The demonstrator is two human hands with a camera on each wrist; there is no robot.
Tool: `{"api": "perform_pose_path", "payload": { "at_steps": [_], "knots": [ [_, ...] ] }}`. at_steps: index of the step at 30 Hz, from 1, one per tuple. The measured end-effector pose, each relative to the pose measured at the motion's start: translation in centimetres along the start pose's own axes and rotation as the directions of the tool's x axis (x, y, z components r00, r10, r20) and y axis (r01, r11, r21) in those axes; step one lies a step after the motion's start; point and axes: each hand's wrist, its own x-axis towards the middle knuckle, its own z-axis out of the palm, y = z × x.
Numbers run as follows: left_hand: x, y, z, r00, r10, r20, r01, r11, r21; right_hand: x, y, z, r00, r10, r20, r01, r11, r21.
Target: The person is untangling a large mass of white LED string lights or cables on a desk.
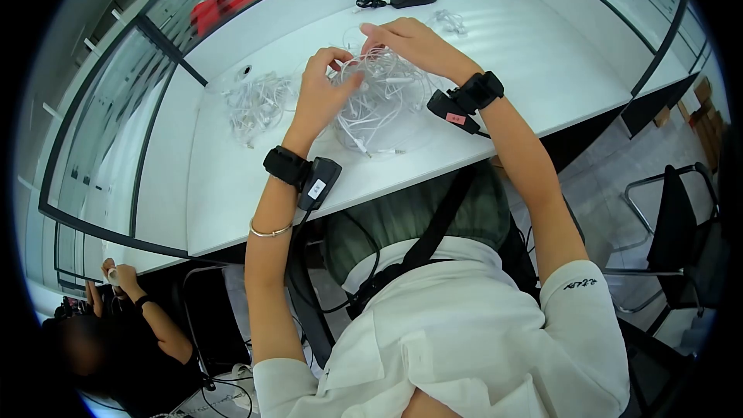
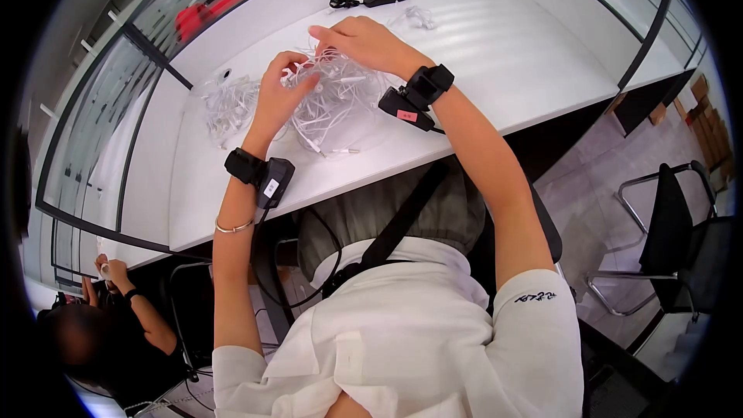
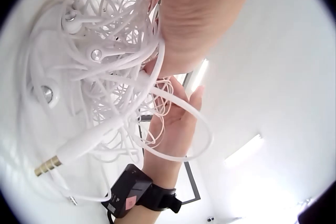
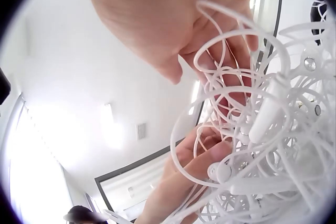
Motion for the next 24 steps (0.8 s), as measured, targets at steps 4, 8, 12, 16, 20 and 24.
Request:
{"api": "perform_pose_path", "payload": {
  "at_steps": [4,8,12,16,20,24],
  "knots": [
    [-0.2,0.5,0.3,0.998,0.048,0.046,-0.05,0.997,0.052,0.0,0.2,-0.1,1.0,0.009,0.02,-0.005,0.98,-0.201],
    [-0.2,0.6,0.2,0.996,0.074,0.051,-0.077,0.996,0.054,-0.4,0.1,-0.3,0.996,0.03,0.082,-0.01,0.972,-0.235],
    [-0.2,0.4,0.2,0.996,0.095,-0.002,-0.094,0.995,0.02,-0.5,0.4,-0.3,0.99,0.022,0.138,0.007,0.978,-0.209],
    [-0.1,0.9,-0.1,0.995,0.092,-0.03,-0.094,0.995,-0.041,-0.6,0.4,-0.5,0.984,0.009,0.178,0.027,0.979,-0.202],
    [-0.1,0.7,-0.2,0.995,0.078,-0.068,-0.084,0.992,-0.096,-0.4,1.1,-0.7,0.978,-0.034,0.205,0.07,0.983,-0.172],
    [-0.1,0.8,-0.2,0.996,0.025,-0.084,-0.031,0.997,-0.068,-0.2,1.1,-0.8,0.975,-0.046,0.218,0.092,0.974,-0.206]
  ]
}}
